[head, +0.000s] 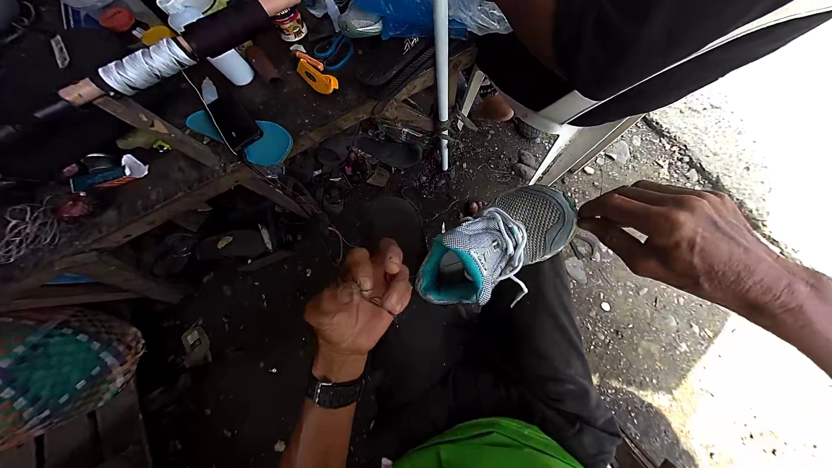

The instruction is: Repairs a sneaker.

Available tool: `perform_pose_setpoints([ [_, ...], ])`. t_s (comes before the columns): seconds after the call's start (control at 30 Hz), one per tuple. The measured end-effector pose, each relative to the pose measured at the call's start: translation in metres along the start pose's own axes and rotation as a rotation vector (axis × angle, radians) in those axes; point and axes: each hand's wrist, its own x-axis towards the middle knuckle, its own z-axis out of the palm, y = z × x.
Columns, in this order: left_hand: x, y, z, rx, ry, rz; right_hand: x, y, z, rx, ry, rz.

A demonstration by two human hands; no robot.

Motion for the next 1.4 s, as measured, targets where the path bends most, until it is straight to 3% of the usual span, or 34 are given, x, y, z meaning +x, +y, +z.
perform_pose_setpoints([
  [0.07,0.001,-0.001,-0.005,-0.141,0.046,-0.007,-0.003,-0.019,-0.004,-0.041,0.070,0.003],
  [0.13,0.001,-0.001,-0.015,-0.038,0.091,-0.016,-0.010,-0.050,0.002,0.026,0.148,-0.044],
  [0.23,0.003,-0.002,-0.022,0.098,0.144,-0.020,-0.010,-0.095,0.027,0.093,0.068,-0.172],
  [0.33,0.003,0.003,-0.021,0.110,0.128,-0.013,-0.003,-0.104,0.050,0.014,0.036,-0.147],
  [0.43,-0.004,0.013,-0.025,0.266,0.151,-0.007,0.003,-0.094,0.050,0.114,0.024,-0.096],
  [0.5,-0.011,0.021,-0.032,0.514,0.226,-0.008,0.003,-0.083,0.042,0.351,0.045,-0.022],
  [0.6,-0.030,0.033,-0.049,1.037,0.357,-0.055,0.003,-0.067,0.024,0.917,0.130,0.117],
  [0.67,-0.045,0.040,-0.063,1.194,0.412,-0.117,0.006,-0.059,0.019,1.231,0.247,0.183],
  [0.77,-0.064,0.051,-0.081,1.353,0.450,-0.237,0.010,-0.052,0.016,1.482,0.352,0.270],
  [0.83,-0.069,0.056,-0.085,1.600,0.439,-0.329,0.012,-0.049,0.016,1.594,0.395,0.312],
  [0.9,-0.065,0.051,-0.073,1.768,0.414,-0.260,0.012,-0.050,0.020,1.653,0.394,0.359],
  [1.0,-0.040,0.016,-0.023,1.552,0.284,0.056,0.016,-0.056,0.029,1.736,0.358,0.382],
  [1.1,-0.010,-0.039,0.002,1.264,-0.011,0.153,0.025,-0.059,0.031,1.754,0.369,0.341],
  [1.2,0.008,-0.071,-0.001,1.388,-0.043,0.136,0.030,-0.067,0.033,1.721,0.365,0.313],
  [1.4,0.014,-0.074,0.004,1.667,-0.045,0.101,0.027,-0.072,0.030,1.680,0.241,0.375],
])
